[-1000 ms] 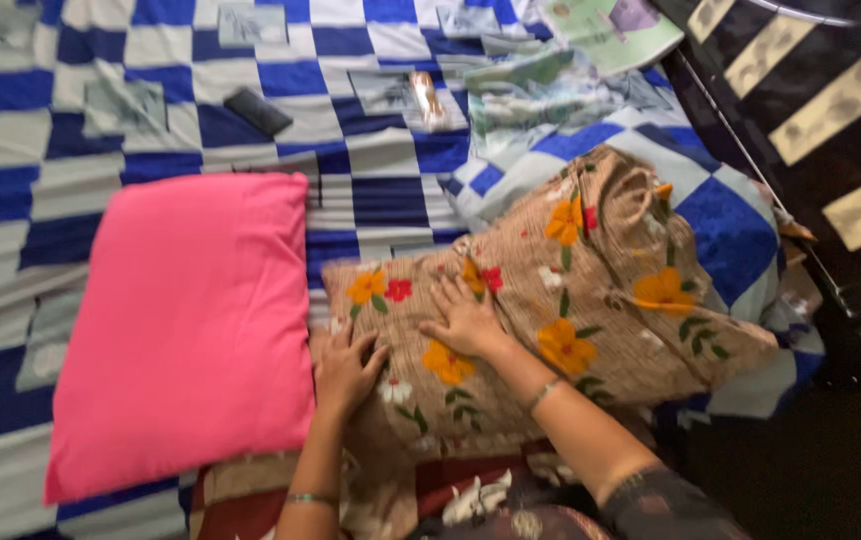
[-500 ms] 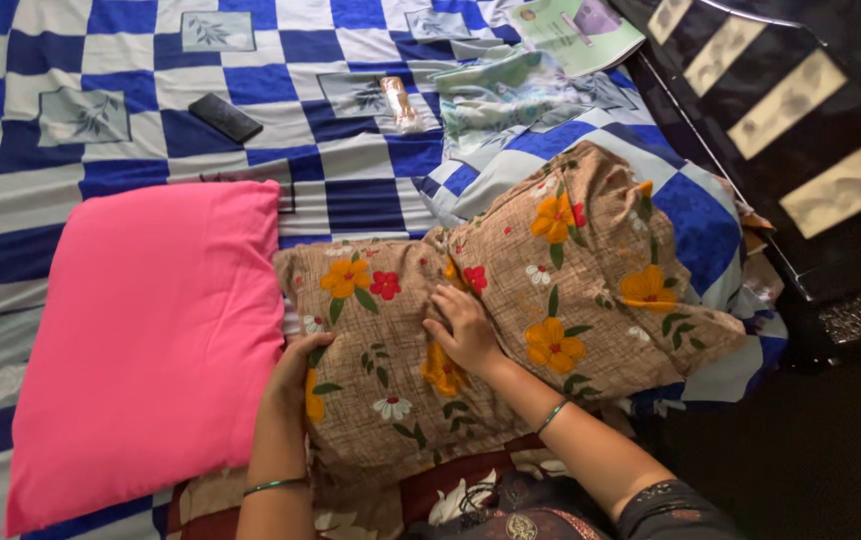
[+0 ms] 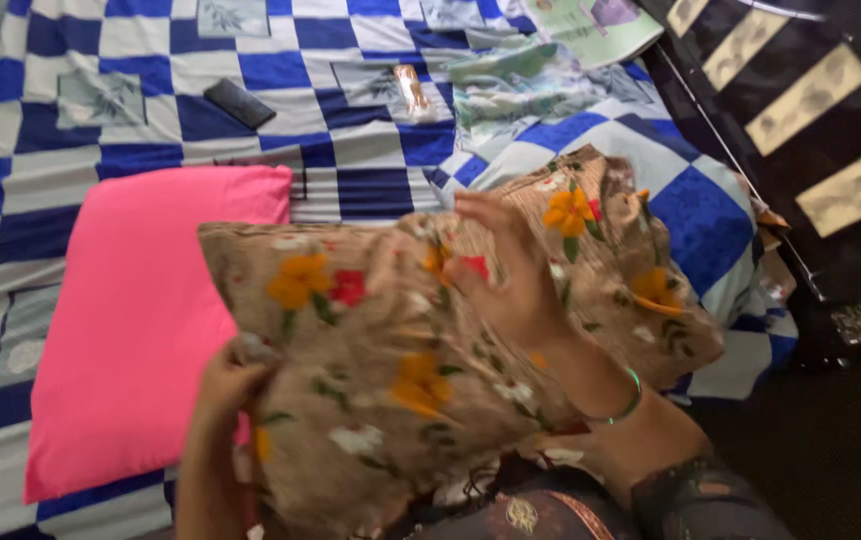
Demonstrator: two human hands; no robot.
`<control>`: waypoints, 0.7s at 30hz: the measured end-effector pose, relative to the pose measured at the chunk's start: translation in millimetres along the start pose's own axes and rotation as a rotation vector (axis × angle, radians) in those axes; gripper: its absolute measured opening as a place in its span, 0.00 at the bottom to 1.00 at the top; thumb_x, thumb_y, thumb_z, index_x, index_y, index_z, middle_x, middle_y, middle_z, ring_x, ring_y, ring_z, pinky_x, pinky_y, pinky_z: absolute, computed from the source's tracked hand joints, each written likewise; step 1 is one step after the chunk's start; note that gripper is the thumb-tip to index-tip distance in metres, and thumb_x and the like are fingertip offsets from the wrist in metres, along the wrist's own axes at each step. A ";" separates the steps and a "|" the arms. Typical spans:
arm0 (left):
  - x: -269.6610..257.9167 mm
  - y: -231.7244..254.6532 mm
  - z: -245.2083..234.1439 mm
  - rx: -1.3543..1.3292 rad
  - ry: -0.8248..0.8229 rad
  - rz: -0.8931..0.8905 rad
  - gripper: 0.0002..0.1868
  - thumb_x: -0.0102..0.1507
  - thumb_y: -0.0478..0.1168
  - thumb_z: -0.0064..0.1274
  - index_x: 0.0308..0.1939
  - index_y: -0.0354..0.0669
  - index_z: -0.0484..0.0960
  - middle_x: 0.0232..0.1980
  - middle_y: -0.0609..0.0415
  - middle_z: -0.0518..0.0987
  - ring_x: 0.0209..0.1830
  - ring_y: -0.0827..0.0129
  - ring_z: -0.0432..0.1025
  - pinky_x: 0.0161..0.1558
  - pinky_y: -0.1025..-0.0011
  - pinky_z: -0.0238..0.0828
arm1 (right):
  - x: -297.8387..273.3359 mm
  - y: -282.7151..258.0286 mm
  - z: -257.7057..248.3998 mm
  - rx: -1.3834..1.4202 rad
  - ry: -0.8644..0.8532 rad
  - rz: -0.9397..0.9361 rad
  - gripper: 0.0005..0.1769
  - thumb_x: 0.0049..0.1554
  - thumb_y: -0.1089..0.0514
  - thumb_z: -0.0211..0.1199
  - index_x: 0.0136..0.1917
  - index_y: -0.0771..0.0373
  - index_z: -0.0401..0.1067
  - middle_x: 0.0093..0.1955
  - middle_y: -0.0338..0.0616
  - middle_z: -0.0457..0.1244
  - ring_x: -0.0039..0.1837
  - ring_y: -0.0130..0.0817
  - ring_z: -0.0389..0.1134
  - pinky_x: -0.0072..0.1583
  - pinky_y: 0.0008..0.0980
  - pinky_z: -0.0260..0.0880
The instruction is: The person places a floral pillowcase over a pink pillow on a bed. They adjust the pillowcase, tuck the pillow inside, and smooth the fabric to fit the pillow.
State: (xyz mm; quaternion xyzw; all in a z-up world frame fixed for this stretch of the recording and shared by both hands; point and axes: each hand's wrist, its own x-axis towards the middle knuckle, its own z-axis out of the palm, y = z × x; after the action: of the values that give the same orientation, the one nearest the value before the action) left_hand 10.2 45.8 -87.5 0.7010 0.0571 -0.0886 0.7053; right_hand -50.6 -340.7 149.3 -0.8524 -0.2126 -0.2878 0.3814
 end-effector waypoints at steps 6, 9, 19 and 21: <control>13.7 -36.7 -31.5 0.712 0.299 -0.133 0.24 0.60 0.50 0.69 0.46 0.32 0.81 0.36 0.48 0.80 0.32 0.67 0.73 0.34 0.69 0.68 | -18.3 37.0 59.7 0.052 -0.577 0.334 0.35 0.60 0.47 0.64 0.74 0.66 0.60 0.75 0.58 0.57 0.76 0.49 0.59 0.72 0.45 0.60; 19.9 -66.8 -44.4 0.297 0.288 -0.130 0.19 0.68 0.49 0.58 0.45 0.32 0.82 0.36 0.50 0.81 0.31 0.70 0.74 0.33 0.72 0.68 | -45.8 59.9 89.7 -0.041 -0.924 0.446 0.42 0.57 0.39 0.60 0.76 0.64 0.57 0.73 0.56 0.57 0.72 0.50 0.61 0.67 0.45 0.63; 43.0 -113.1 -94.8 -0.321 0.040 -0.372 0.12 0.69 0.44 0.53 0.45 0.38 0.83 0.32 0.60 0.80 0.24 0.77 0.71 0.26 0.76 0.67 | -63.7 26.8 183.2 -0.126 -0.835 0.383 0.48 0.59 0.33 0.61 0.76 0.71 0.54 0.67 0.61 0.56 0.68 0.54 0.60 0.65 0.51 0.64; 44.1 -122.6 -90.3 -0.333 0.054 -0.319 0.12 0.71 0.43 0.53 0.45 0.36 0.82 0.31 0.59 0.79 0.24 0.75 0.70 0.26 0.75 0.66 | -60.7 17.5 194.6 -0.307 -0.821 0.347 0.46 0.57 0.32 0.62 0.72 0.70 0.57 0.65 0.58 0.58 0.70 0.52 0.59 0.67 0.51 0.61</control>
State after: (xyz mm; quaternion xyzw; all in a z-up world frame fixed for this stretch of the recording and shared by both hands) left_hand 32.2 133.8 -217.5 0.5594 0.1999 -0.1692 0.7864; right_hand -21.6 -209.9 -5.3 -0.9652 -0.1552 0.1129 0.1777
